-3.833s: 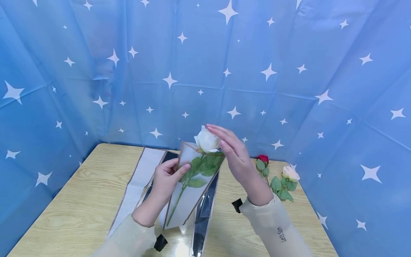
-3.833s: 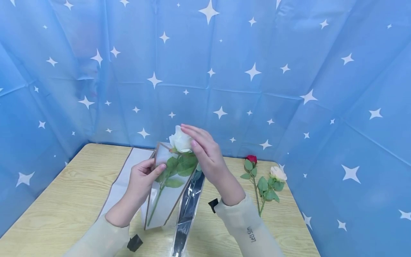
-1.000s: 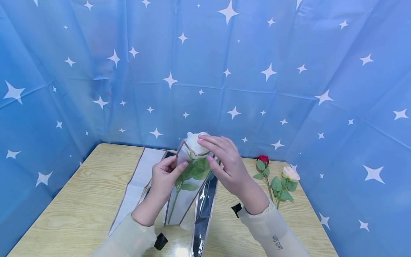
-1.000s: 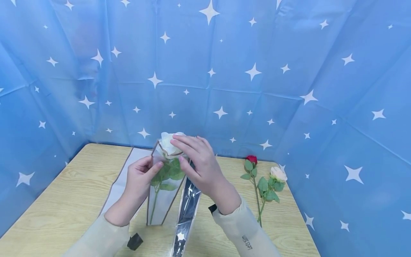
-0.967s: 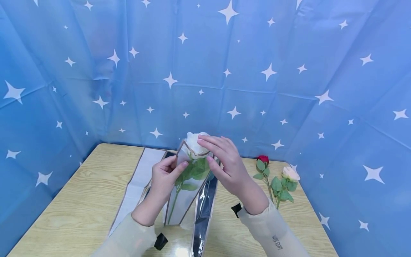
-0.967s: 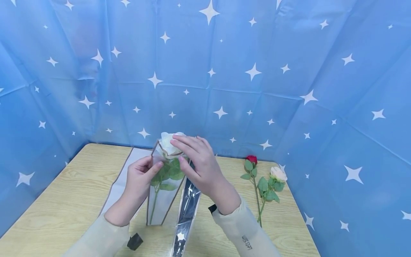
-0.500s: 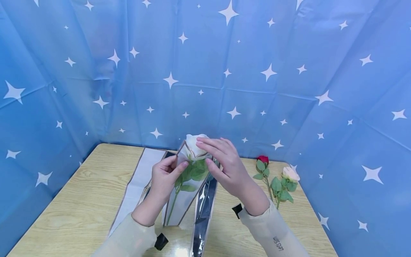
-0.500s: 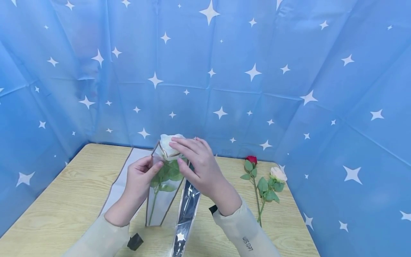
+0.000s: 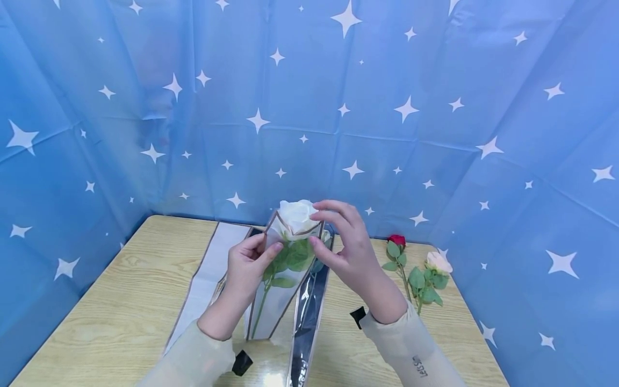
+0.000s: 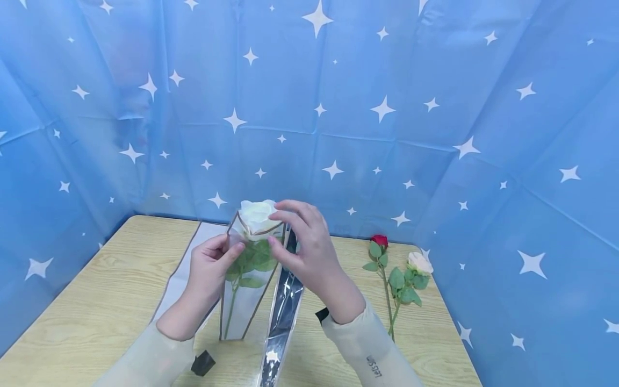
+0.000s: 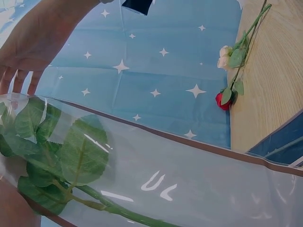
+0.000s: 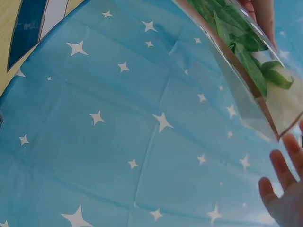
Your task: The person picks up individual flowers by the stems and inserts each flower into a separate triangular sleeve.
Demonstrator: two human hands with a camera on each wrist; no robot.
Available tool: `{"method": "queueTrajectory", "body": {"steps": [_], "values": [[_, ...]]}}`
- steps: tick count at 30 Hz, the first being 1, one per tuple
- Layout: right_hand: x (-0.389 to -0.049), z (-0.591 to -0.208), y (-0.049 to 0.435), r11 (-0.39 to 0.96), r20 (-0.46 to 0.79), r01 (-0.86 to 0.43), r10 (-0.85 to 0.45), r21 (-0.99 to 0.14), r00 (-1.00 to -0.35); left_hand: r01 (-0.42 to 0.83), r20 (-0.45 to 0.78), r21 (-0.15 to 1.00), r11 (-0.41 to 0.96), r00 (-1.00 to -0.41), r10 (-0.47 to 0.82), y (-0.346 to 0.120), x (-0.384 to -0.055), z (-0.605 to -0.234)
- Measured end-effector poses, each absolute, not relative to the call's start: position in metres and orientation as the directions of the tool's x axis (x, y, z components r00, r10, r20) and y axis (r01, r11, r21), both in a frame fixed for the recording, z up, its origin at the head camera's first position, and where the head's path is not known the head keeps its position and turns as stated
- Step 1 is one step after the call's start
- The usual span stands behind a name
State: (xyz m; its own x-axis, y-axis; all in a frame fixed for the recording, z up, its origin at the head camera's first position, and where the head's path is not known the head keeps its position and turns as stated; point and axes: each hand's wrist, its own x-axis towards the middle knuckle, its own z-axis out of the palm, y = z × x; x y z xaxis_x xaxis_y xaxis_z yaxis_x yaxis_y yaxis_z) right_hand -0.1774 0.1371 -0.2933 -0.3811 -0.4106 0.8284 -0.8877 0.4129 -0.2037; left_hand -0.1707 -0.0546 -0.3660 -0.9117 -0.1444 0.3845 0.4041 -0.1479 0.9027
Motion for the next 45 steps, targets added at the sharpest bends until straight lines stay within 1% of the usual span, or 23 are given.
{"method": "queueTrajectory", "body": {"steps": [3, 5, 10, 18, 25, 30, 36, 45], "values": [[-0.178, -0.292, 0.135, 0.397, 0.829, -0.904, -0.443, -0.161, -0.342, 0.407, 0.390, 0.903, -0.139, -0.911, -0.135, -0.055, -0.170, -0.366], [-0.178, -0.291, 0.133, 0.392, 0.819, -0.908, -0.468, -0.146, -0.333, 0.407, 0.391, 0.904, -0.133, -0.911, -0.131, -0.055, -0.170, -0.365], [-0.177, -0.291, 0.132, 0.404, 0.798, -0.902, -0.490, -0.149, -0.351, 0.408, 0.392, 0.904, -0.128, -0.910, -0.134, -0.054, -0.170, -0.364], [-0.177, -0.291, 0.131, 0.377, 0.797, -0.914, -0.499, -0.152, -0.339, 0.401, 0.385, 0.908, -0.117, -0.912, -0.138, -0.055, -0.170, -0.363], [-0.176, -0.289, 0.131, 0.375, 0.806, -0.917, -0.495, -0.138, -0.324, 0.395, 0.377, 0.908, -0.138, -0.916, -0.138, -0.055, -0.170, -0.359], [-0.175, -0.286, 0.131, 0.396, 0.801, -0.903, -0.479, -0.168, -0.359, 0.405, 0.388, 0.901, -0.158, -0.913, -0.129, -0.055, -0.169, -0.357], [-0.174, -0.282, 0.129, 0.425, 0.765, -0.888, -0.508, -0.177, -0.396, 0.425, 0.412, 0.897, -0.123, -0.903, -0.120, -0.055, -0.168, -0.353], [-0.174, -0.279, 0.128, 0.437, 0.754, -0.883, -0.520, -0.169, -0.402, 0.414, 0.391, 0.886, -0.208, -0.909, -0.142, -0.052, -0.169, -0.346]]}}
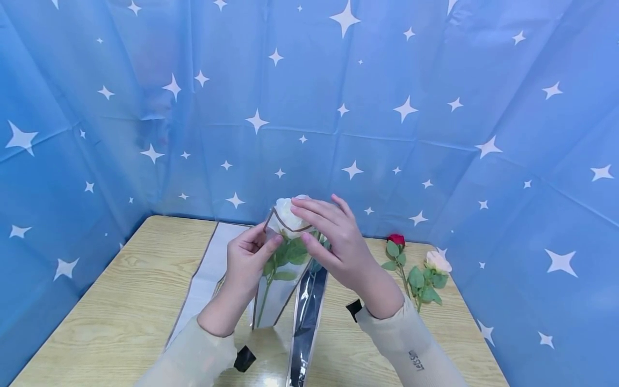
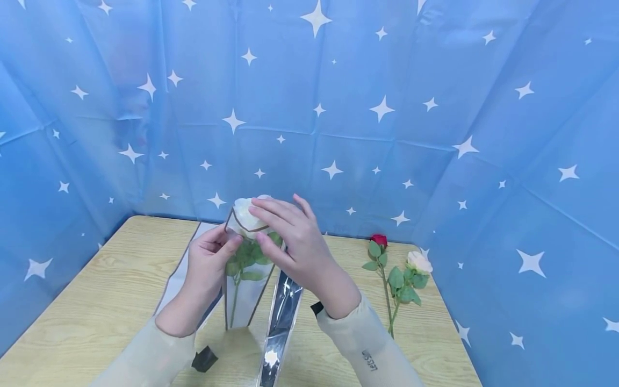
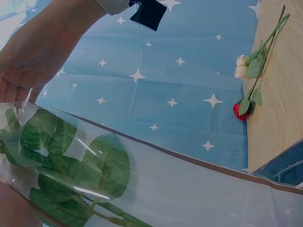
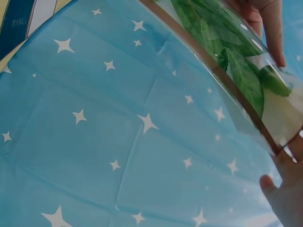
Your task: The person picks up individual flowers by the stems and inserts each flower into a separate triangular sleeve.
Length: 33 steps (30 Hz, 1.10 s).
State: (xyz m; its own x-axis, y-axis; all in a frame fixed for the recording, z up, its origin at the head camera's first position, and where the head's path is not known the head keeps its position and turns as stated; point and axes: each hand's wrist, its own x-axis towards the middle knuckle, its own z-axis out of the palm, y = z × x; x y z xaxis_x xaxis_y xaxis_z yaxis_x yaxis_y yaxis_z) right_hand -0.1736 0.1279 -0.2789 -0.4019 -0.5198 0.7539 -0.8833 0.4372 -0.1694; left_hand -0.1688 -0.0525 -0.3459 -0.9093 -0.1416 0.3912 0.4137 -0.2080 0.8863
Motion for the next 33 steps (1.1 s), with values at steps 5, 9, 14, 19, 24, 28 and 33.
{"method": "queueTrajectory", "body": {"steps": [5, 9, 14, 19, 24, 28, 33], "values": [[-0.173, -0.275, 0.127, 0.449, 0.749, -0.881, -0.530, -0.149, -0.397, 0.414, 0.390, 0.879, -0.236, -0.910, -0.144, -0.052, -0.169, -0.343], [-0.172, -0.273, 0.127, 0.460, 0.745, -0.878, -0.539, -0.131, -0.393, 0.425, 0.399, 0.872, -0.244, -0.904, -0.150, -0.052, -0.169, -0.343], [-0.172, -0.271, 0.127, 0.454, 0.761, -0.883, -0.530, -0.119, -0.375, 0.425, 0.397, 0.868, -0.257, -0.905, -0.155, -0.052, -0.170, -0.343], [-0.172, -0.269, 0.127, 0.455, 0.772, -0.885, -0.524, -0.103, -0.359, 0.424, 0.397, 0.862, -0.278, -0.906, -0.149, -0.052, -0.170, -0.341], [-0.172, -0.268, 0.126, 0.474, 0.762, -0.877, -0.540, -0.077, -0.358, 0.448, 0.424, 0.836, -0.317, -0.894, -0.144, -0.051, -0.170, -0.340], [-0.172, -0.267, 0.125, 0.481, 0.766, -0.875, -0.544, -0.050, -0.343, 0.452, 0.431, 0.827, -0.335, -0.892, -0.138, -0.050, -0.170, -0.339], [-0.173, -0.267, 0.125, 0.496, 0.765, -0.868, -0.549, -0.024, -0.336, 0.448, 0.432, 0.828, -0.338, -0.893, -0.126, -0.050, -0.170, -0.338]]}}
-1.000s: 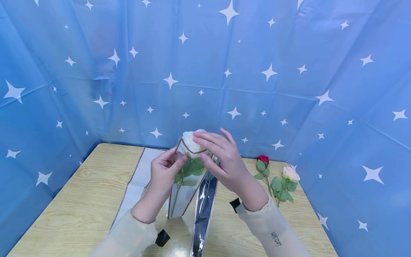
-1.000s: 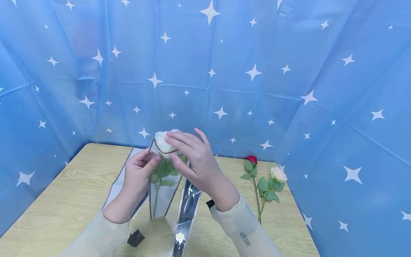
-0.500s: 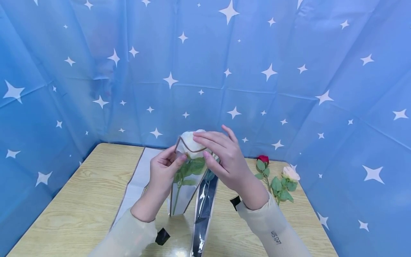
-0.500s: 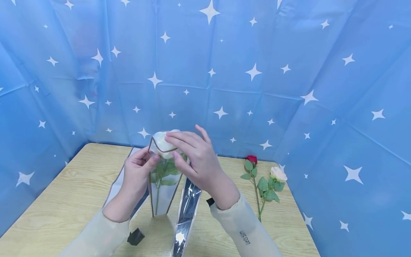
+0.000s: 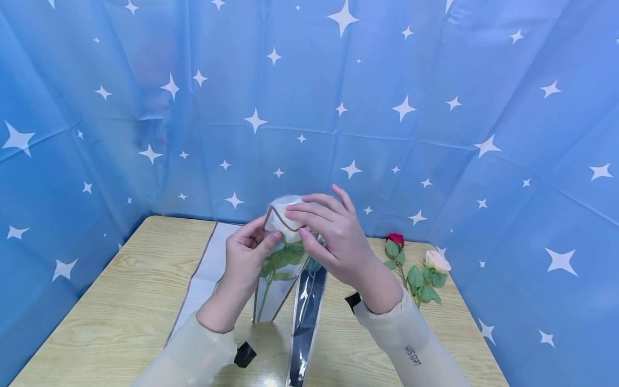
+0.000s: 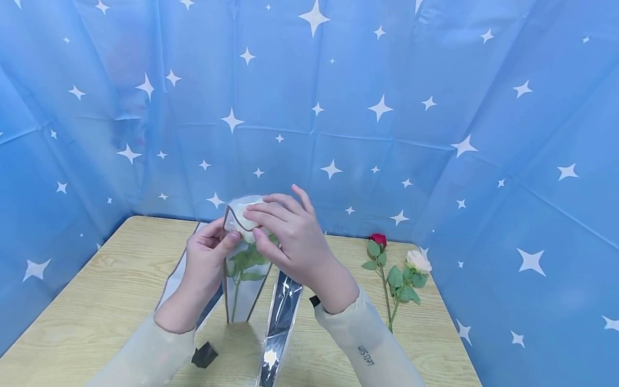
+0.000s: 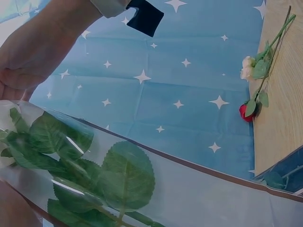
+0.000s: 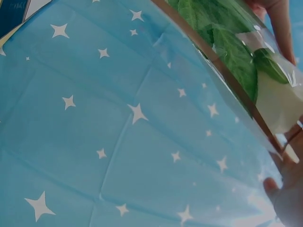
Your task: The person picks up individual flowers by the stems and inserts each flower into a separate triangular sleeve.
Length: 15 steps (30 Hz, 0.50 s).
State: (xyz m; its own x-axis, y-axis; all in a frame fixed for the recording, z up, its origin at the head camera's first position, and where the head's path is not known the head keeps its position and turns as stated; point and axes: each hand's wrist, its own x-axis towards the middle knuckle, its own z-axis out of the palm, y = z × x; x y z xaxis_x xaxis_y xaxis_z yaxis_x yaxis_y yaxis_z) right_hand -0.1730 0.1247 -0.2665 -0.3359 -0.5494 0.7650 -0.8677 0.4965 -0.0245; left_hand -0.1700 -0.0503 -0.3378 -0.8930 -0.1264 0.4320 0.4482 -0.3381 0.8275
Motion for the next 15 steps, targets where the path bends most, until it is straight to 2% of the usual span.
{"method": "queueTrajectory", "body": {"steps": [7, 15], "values": [[-0.1726, -0.2656, 0.1242, 0.513, 0.766, -0.859, -0.552, 0.001, -0.329, 0.446, 0.439, 0.828, -0.340, -0.893, -0.103, -0.0510, -0.1694, -0.3368], [-0.1729, -0.2690, 0.1238, 0.493, 0.818, -0.870, -0.496, -0.010, -0.291, 0.467, 0.453, 0.815, -0.343, -0.883, -0.125, -0.0509, -0.1697, -0.3359]]}}
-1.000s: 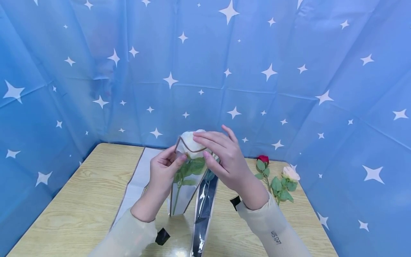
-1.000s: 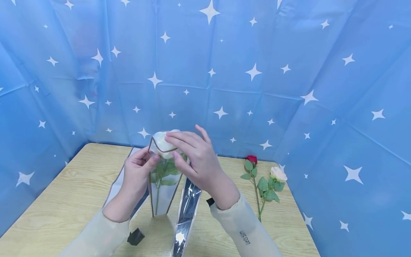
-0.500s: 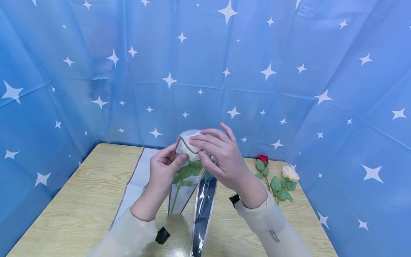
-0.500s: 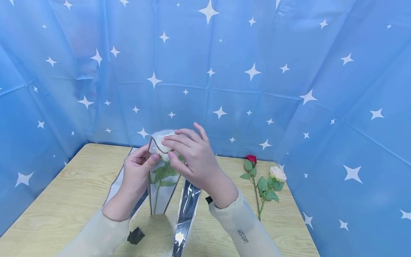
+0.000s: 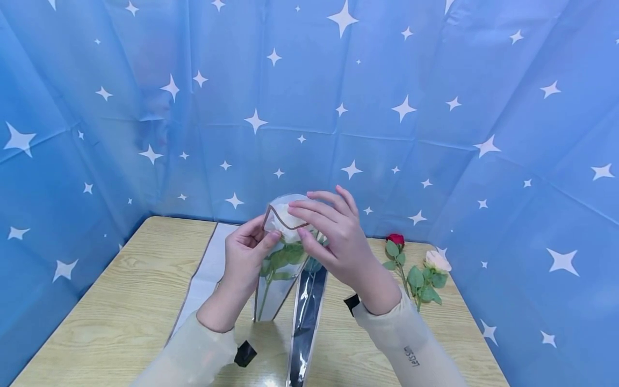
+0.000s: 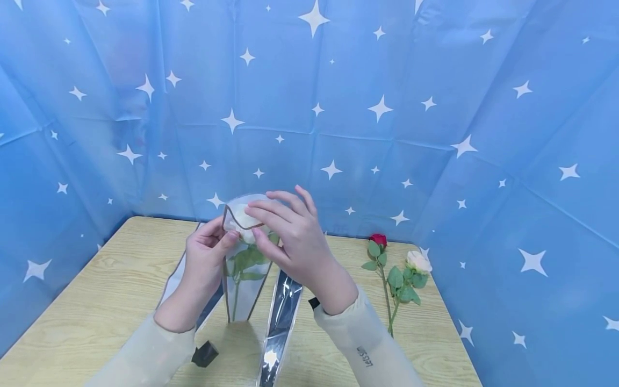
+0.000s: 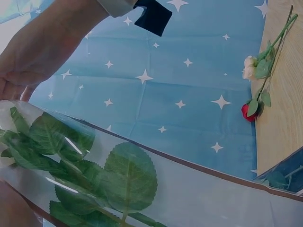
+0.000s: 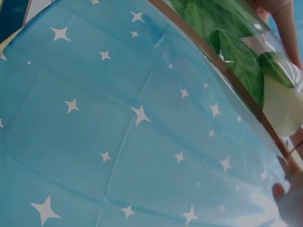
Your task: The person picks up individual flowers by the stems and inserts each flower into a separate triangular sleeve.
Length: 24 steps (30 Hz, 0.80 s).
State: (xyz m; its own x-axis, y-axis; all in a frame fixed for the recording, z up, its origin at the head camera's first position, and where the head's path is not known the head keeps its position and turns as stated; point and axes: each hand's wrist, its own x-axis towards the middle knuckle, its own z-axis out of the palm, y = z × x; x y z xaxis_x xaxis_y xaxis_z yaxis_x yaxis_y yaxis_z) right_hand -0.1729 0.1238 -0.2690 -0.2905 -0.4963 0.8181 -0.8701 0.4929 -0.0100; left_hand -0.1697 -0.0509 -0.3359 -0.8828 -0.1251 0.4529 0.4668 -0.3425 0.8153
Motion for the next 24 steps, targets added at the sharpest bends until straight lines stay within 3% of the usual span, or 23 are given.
{"method": "queueTrajectory", "body": {"steps": [11, 17, 21, 24], "values": [[-0.175, -0.271, 0.123, 0.487, 0.798, -0.873, -0.512, -0.034, -0.317, 0.469, 0.470, 0.796, -0.381, -0.877, -0.099, -0.051, -0.171, -0.339], [-0.177, -0.277, 0.124, 0.398, 0.858, -0.907, -0.410, -0.138, -0.310, 0.492, 0.473, 0.797, -0.349, -0.869, -0.145, -0.052, -0.172, -0.337], [-0.178, -0.286, 0.126, 0.314, 0.877, -0.910, -0.308, -0.273, -0.369, 0.488, 0.457, 0.806, -0.336, -0.873, -0.170, -0.053, -0.174, -0.335], [-0.179, -0.295, 0.129, 0.292, 0.839, -0.866, -0.258, -0.405, -0.479, 0.488, 0.455, 0.809, -0.327, -0.873, -0.176, -0.054, -0.174, -0.334]]}}
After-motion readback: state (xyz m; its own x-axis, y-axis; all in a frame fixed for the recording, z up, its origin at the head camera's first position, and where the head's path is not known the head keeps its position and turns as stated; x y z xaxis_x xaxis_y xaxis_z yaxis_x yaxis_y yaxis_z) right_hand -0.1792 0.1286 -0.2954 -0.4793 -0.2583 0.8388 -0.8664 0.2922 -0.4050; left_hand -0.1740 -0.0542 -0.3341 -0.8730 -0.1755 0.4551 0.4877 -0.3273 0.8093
